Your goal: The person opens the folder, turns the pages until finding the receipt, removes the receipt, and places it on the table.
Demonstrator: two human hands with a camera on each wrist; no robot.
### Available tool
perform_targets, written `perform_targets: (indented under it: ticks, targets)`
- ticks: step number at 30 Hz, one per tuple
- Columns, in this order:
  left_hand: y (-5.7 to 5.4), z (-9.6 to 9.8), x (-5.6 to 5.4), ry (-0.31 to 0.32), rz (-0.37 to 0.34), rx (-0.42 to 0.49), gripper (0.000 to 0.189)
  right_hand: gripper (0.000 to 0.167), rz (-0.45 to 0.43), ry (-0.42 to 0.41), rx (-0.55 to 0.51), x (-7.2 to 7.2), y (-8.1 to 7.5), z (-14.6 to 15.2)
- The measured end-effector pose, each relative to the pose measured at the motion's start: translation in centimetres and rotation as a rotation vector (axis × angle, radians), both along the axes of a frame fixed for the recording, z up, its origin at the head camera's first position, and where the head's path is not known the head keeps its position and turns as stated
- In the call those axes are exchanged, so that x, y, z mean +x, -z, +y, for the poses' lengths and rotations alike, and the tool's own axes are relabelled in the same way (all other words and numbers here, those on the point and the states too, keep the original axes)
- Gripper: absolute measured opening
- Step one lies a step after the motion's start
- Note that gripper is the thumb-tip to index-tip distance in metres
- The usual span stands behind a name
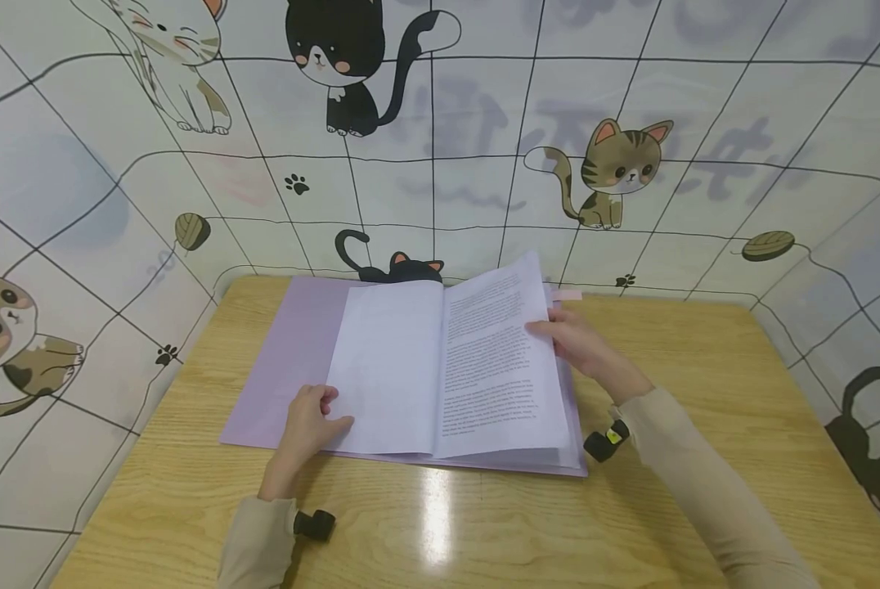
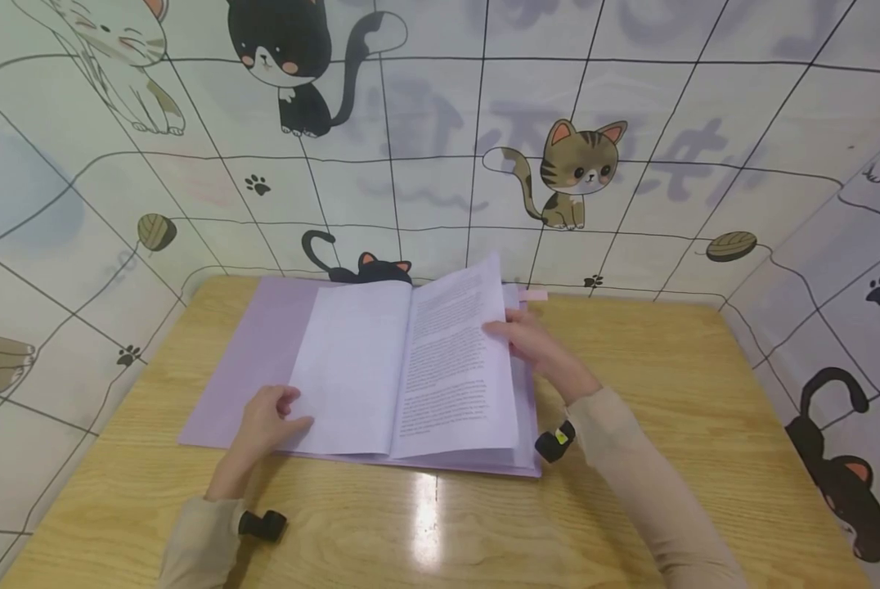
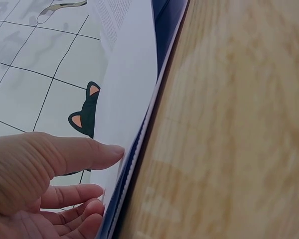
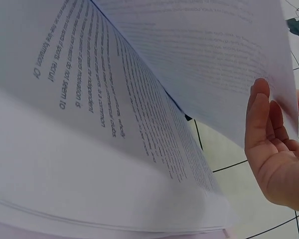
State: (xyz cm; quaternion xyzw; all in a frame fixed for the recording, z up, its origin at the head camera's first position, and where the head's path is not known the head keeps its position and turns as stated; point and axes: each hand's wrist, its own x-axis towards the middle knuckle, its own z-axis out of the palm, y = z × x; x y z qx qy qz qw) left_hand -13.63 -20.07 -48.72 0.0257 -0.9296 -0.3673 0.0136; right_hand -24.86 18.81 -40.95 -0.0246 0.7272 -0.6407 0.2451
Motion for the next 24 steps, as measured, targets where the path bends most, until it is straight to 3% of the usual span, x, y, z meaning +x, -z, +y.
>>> perform_targets:
  ticks: [17,24]
  targets:
    - [0.0,0.1,0.1,0.004,0.02,-0.001,0.04,0.047,0.023,-0.076,0.012,1.4,-0.9,-0.9]
    - [-0.2,0.3,0.2,0.001,0.016,-0.009,0.039,0.046,0.025,-0.065,-0.003,1.5,-1.3,-1.6]
